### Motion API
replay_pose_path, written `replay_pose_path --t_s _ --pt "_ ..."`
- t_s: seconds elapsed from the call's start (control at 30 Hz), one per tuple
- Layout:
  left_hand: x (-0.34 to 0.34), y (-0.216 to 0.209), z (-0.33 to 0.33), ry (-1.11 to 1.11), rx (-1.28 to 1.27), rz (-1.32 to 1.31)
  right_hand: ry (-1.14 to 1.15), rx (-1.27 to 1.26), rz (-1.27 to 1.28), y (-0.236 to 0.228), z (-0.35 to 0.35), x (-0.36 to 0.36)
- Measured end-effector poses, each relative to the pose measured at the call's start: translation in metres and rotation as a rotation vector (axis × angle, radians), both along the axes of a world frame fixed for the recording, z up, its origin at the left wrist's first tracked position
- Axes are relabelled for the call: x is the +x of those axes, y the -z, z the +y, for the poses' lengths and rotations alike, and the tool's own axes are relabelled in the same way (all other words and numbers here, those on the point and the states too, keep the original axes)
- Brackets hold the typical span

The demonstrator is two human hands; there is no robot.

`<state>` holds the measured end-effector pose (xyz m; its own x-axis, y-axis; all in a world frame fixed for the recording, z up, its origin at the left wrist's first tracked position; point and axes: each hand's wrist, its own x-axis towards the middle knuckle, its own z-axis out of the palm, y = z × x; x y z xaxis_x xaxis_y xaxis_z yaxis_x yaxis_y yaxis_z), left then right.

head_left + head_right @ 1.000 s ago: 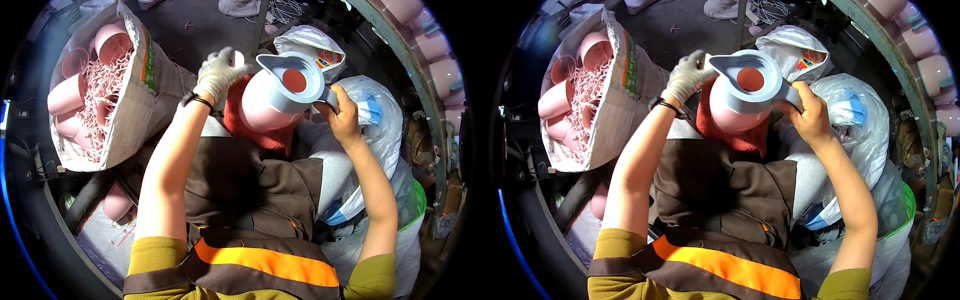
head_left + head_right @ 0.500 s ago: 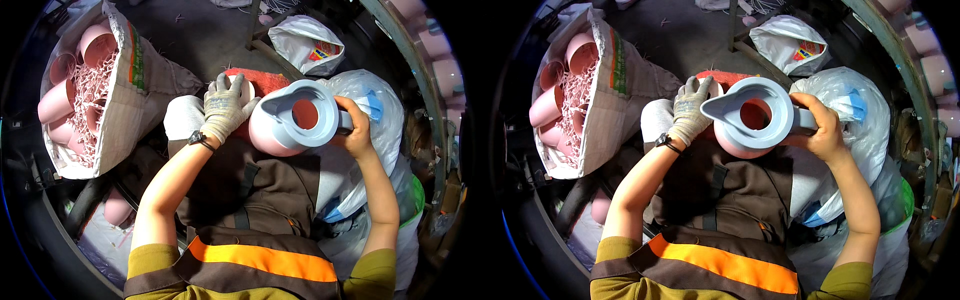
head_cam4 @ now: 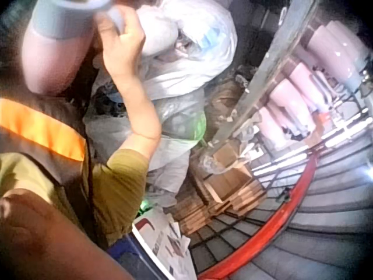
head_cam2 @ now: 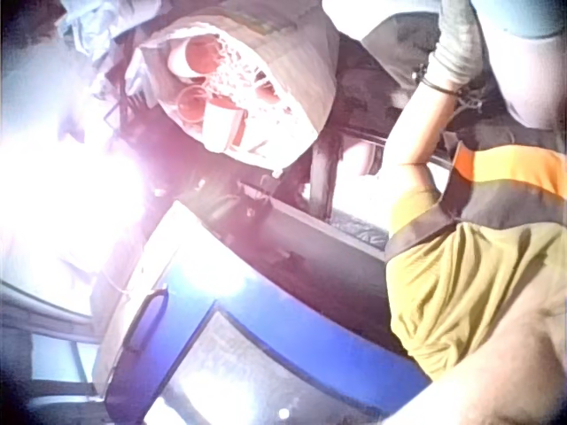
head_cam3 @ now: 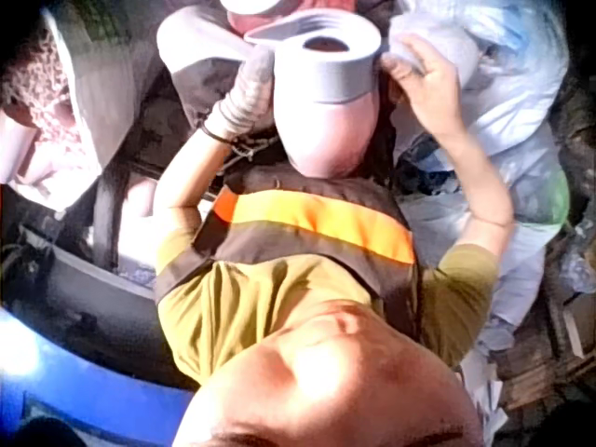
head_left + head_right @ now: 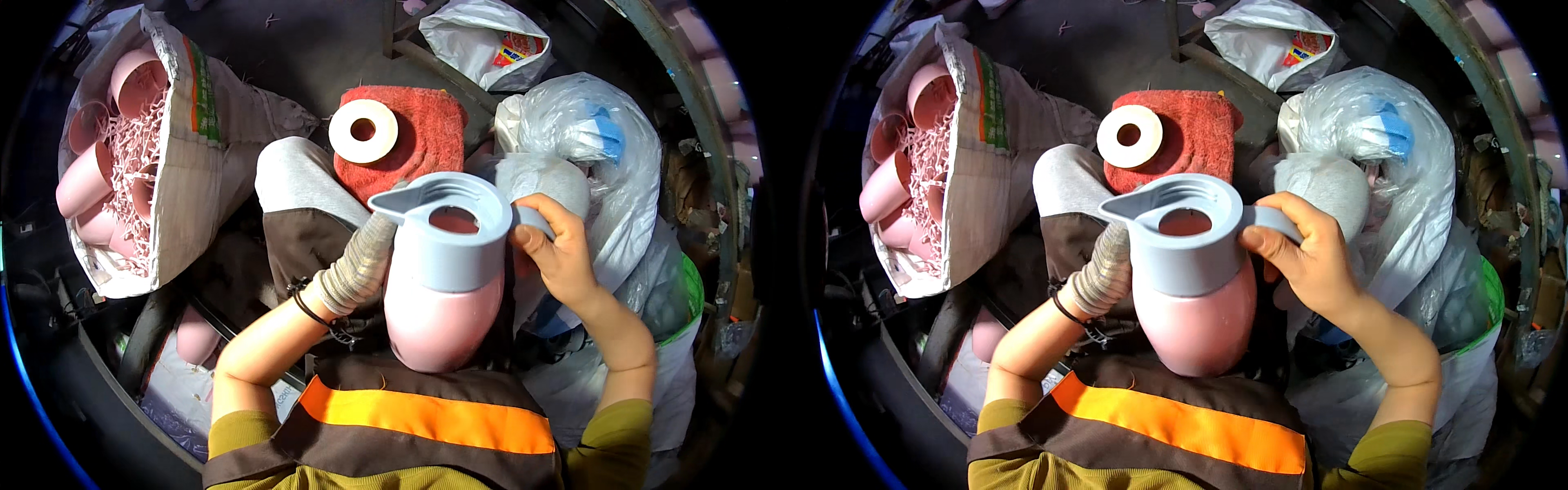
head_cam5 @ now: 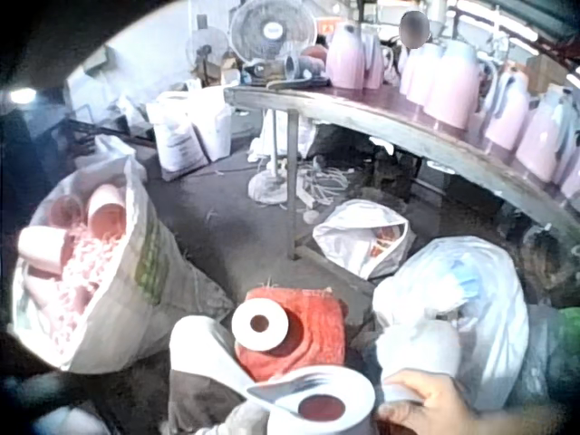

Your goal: The person assembles pink plastic thermoses by placing light-blue lids onto the pitcher bodies and then fitting a circular white base into the bottom of each one.

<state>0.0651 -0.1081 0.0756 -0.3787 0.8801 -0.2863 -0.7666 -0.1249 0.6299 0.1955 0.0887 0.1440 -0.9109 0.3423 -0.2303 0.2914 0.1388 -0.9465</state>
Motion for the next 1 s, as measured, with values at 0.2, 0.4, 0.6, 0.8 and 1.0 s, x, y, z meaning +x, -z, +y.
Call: replay_pose_path --t_s 0.2,0.4,0.6,0.8,1.0 --pt "-0.003 0.005 0.006 -0.071 0.02 -0.277 0.066 -0.231 -0.194 0.004 0.016 -0.02" --pt "-0.009 0.016 0.018 -0.07 0.021 -0.284 0.12 -0.195 -0.217 0.015 0.03 -0.028" --pt "-0.016 0.027 0.025 -0.125 -0.048 -0.298 0.127 -0.246 -0.146 0.006 0.033 -0.036" --pt "-0.019 0.027 0.029 -0.09 0.05 -0.206 0.087 -0.109 -0.254 0.018 0.036 -0.042" --pt "-0.018 0.042 0.026 -0.037 0.104 -0.278 0.056 0.017 -0.27 0.024 0.036 -0.044"
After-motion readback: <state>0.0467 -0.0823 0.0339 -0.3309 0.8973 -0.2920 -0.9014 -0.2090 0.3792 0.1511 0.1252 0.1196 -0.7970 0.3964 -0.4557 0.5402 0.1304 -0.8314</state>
